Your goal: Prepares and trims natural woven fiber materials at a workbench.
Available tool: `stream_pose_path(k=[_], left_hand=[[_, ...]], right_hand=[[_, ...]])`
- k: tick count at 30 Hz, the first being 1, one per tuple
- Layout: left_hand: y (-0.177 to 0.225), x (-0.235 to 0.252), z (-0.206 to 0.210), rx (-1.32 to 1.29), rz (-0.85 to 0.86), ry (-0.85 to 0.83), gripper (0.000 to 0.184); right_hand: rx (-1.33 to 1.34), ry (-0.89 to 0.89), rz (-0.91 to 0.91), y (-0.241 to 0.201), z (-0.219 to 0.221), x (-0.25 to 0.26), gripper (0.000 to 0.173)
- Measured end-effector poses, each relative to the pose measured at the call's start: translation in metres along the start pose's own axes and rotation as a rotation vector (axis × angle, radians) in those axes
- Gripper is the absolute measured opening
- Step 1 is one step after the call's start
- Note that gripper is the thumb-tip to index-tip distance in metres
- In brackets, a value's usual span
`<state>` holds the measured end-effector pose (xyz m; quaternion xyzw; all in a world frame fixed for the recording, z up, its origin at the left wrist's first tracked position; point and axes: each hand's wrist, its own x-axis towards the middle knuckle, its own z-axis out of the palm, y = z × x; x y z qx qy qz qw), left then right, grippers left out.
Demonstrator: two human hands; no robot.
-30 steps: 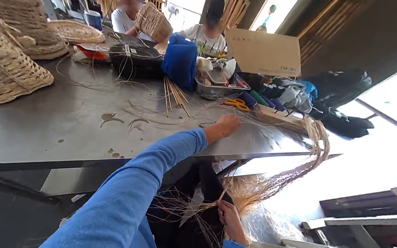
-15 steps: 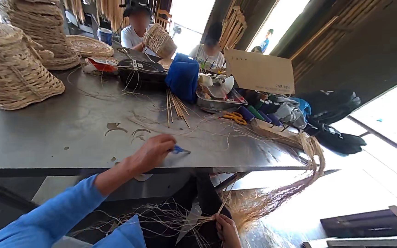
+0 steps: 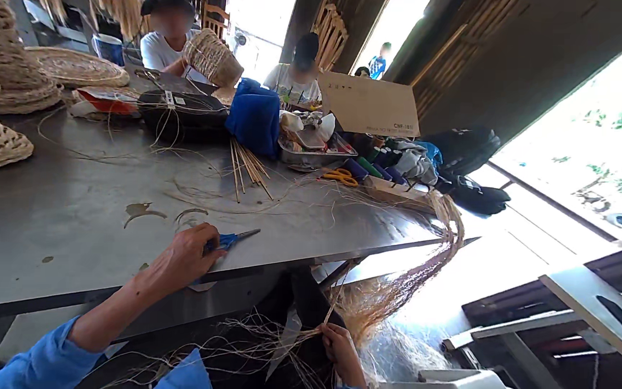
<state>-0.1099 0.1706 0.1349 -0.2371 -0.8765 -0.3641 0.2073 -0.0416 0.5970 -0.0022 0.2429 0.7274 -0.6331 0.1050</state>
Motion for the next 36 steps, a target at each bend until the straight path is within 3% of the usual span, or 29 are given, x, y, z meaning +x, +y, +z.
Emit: stream_pose_path(k=[4,8,11,14,16,20,24,30,33,36], left_hand=[[-0.005,0.001,-0.002,-0.001,-0.010,-0.010,0.033],[0.004,0.002,-0.008,-0.105,-0.161,-0.012,0.028],[0.025,-0.003,-0.014,-0.731,-0.429,0.116,0.020],[0.071,-0.017,-0.021,-1.380,-0.674,0.320,0.041],[0.091,-0.040,-0.011,-1.607,-0.810,0.296,0.045],[0.097,-0.085,0.030,-1.835,-1.288,0.082,0.047],[0.074,-0.104,0.052,-1.803,-1.442,0.115,0.045],[0.005,-0.108,0.082,-1.544,-1.388,0.221,0.035],[-0.037,-0.116,0.101,-1.232,-1.373,0.057,0.025],[-0.052,-0.133,0.116,-1.188,-1.410,-0.129,0.024]], right_hand=[[-0.008,-0.006,-0.009,0.000,0.000,-0.001,0.028],[0.009,-0.018,0.006,0.001,-0.001,0.001,0.028],[-0.001,-0.013,0.004,0.003,-0.001,0.002,0.027],[-0.044,0.002,0.008,0.005,-0.001,0.001,0.025],[-0.046,0.012,0.004,0.003,-0.001,-0.001,0.025],[-0.017,-0.011,-0.020,0.006,-0.002,-0.003,0.029],[-0.005,-0.010,-0.028,0.004,-0.003,-0.005,0.031],[0.047,-0.010,-0.012,0.003,-0.002,-0.003,0.030],[0.049,-0.007,0.001,0.000,0.000,-0.004,0.030],[0.048,0.005,0.003,0.000,0.001,-0.003,0.031]])
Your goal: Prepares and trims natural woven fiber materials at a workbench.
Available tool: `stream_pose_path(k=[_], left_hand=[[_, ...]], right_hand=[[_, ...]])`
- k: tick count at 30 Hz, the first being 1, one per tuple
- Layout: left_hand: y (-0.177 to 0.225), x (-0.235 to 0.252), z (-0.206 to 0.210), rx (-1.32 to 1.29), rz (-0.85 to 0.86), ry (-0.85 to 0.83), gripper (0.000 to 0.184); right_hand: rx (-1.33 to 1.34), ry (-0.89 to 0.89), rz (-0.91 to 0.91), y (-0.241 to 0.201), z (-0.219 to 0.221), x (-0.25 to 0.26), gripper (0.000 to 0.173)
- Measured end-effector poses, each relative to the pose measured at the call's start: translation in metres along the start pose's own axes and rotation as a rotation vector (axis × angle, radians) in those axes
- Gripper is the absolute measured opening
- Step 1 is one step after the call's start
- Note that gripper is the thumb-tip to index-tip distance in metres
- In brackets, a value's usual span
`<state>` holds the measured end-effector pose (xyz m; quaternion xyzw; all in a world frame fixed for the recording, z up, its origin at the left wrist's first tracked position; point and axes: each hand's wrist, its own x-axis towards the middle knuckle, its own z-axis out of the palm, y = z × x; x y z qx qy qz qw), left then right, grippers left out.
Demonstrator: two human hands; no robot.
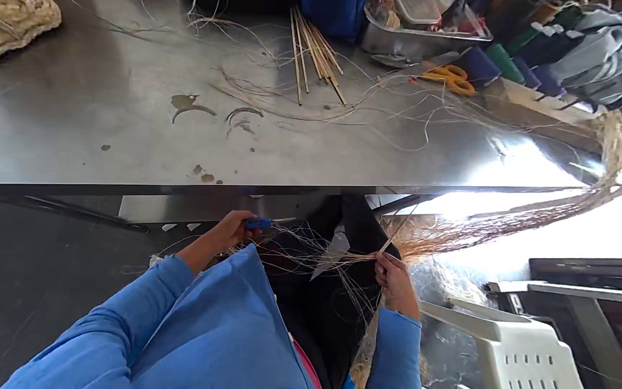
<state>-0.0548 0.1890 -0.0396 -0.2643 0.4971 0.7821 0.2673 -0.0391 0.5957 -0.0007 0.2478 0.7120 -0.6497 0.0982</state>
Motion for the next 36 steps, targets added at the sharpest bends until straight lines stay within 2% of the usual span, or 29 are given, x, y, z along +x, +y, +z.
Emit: stream_pose_path(k=[3,5,11,15,18,20,22,27,31,36], left_hand=[[-0.031,0.000,0.003,0.181,-0.024,-0.142,0.019],[-0.037,-0.003,0.007,0.265,-0.029,-0.188,0.028],[-0.010,-0.012,0.012,0.519,-0.059,-0.278,0.028],[-0.002,-0.010,0.019,0.857,-0.048,-0.345,0.044],[0.005,-0.003,0.020,1.061,-0.007,-0.372,0.036],[0.008,0.000,0.013,0.987,0.025,-0.340,0.034],[0.007,0.009,0.000,0.781,0.033,-0.265,0.033],[-0.004,0.054,-0.026,0.390,-0.136,-0.089,0.022],[-0.009,0.080,-0.027,0.295,-0.245,-0.079,0.021],[-0.014,0.105,-0.027,0.340,-0.352,-0.129,0.027]], right_hand=[[0.009,0.000,-0.004,0.000,0.000,0.000,0.031],[0.013,-0.010,-0.009,-0.001,0.000,0.000,0.032],[0.013,-0.003,-0.018,0.000,0.001,-0.001,0.031],[0.014,-0.001,-0.015,0.000,0.001,-0.001,0.031],[0.008,-0.005,-0.006,0.001,-0.001,-0.001,0.031],[0.015,0.001,-0.015,0.002,0.000,-0.001,0.030],[0.013,-0.002,-0.022,0.002,-0.001,-0.002,0.030],[-0.011,-0.003,-0.019,0.002,0.001,0.000,0.030],[-0.017,0.001,-0.006,0.000,0.001,0.001,0.031],[-0.010,0.003,-0.003,0.000,0.001,0.001,0.030]])
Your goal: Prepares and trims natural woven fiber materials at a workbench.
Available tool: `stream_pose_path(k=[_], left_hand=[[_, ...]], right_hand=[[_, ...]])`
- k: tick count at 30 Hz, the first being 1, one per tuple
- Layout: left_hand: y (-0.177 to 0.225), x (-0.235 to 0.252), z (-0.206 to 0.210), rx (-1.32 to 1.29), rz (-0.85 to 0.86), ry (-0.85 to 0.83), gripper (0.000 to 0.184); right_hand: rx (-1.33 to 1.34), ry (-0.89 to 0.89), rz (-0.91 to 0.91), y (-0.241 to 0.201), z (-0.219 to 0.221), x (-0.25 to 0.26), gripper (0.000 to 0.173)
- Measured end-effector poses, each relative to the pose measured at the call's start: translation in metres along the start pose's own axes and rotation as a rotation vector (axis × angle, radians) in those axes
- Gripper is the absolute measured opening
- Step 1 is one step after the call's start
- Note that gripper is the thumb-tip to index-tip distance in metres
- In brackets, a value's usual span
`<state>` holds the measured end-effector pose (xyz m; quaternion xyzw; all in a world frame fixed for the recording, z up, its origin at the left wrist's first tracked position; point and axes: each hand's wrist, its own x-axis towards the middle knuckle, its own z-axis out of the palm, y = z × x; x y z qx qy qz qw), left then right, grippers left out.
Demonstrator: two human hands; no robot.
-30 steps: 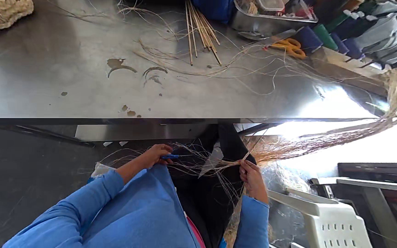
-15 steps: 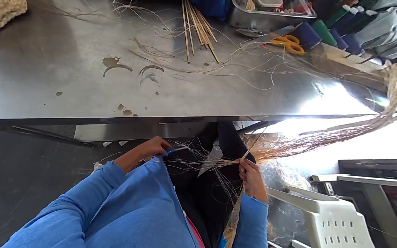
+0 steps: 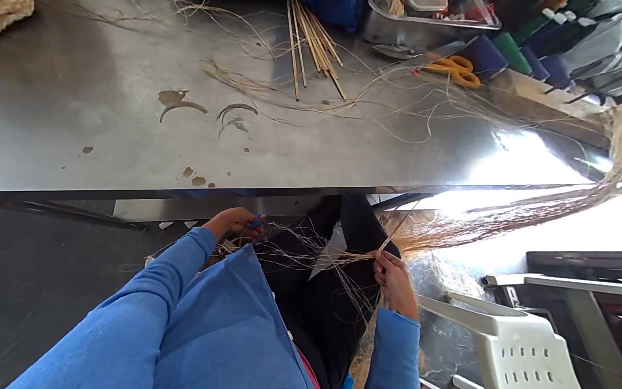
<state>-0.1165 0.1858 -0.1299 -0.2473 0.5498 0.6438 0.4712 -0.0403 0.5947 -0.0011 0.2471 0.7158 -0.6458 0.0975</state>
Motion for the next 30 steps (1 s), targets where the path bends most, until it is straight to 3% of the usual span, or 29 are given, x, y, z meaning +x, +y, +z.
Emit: stream_pose_path(k=[11,30], left_hand=[[-0.001,0.010,0.002,0.001,-0.026,-0.161,0.038],[0.007,0.030,0.013,0.026,-0.073,-0.121,0.036]], right_hand=[[0.001,0.000,-0.002,-0.002,0.001,0.000,0.031],[0.021,-0.014,-0.001,-0.001,0.001,-0.001,0.033]])
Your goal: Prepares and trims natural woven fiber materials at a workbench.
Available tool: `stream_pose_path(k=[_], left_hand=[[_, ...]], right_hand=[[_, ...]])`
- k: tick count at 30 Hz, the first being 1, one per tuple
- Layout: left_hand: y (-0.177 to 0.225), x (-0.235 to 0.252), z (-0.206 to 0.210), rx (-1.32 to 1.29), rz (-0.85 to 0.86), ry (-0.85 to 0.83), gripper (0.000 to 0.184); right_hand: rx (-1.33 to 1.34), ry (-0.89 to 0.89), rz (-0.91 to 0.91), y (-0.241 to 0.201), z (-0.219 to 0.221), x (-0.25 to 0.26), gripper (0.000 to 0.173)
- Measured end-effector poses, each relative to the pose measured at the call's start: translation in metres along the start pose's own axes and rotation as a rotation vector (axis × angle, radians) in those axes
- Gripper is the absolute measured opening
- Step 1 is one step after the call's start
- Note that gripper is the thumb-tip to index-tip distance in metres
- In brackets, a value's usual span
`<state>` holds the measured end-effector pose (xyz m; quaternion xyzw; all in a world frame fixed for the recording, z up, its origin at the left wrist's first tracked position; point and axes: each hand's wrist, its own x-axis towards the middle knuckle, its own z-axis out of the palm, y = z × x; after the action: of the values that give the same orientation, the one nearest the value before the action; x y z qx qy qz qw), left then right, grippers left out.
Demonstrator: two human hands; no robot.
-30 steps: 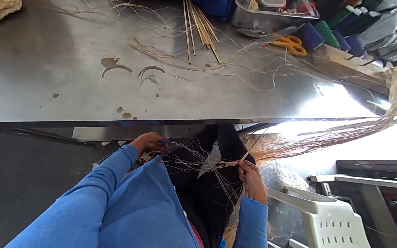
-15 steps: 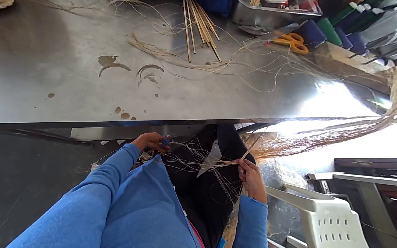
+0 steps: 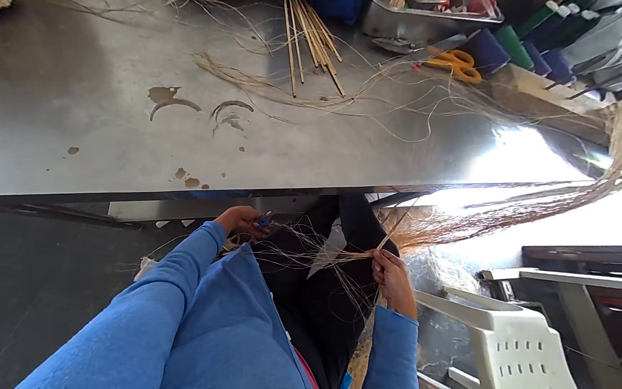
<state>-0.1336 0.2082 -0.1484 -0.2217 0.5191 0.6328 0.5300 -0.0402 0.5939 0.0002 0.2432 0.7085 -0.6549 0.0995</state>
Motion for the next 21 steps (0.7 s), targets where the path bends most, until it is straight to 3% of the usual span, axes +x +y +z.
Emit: stream_pose_path(k=[10,13,16,21], left_hand=[[0.008,0.016,0.013,0.001,0.018,0.029,0.034],[0.009,0.020,0.016,0.038,0.020,0.035,0.025],[0.004,0.013,0.015,0.032,0.045,0.034,0.013],[-0.016,-0.019,-0.004,0.053,0.154,0.069,0.020]], right_hand=[[0.006,-0.008,-0.008,0.003,-0.002,0.002,0.033],[0.002,-0.014,-0.005,0.002,-0.003,0.002,0.032],[0.005,-0.015,-0.002,0.002,-0.003,0.002,0.033],[-0.002,-0.004,-0.005,0.003,-0.003,0.003,0.031]])
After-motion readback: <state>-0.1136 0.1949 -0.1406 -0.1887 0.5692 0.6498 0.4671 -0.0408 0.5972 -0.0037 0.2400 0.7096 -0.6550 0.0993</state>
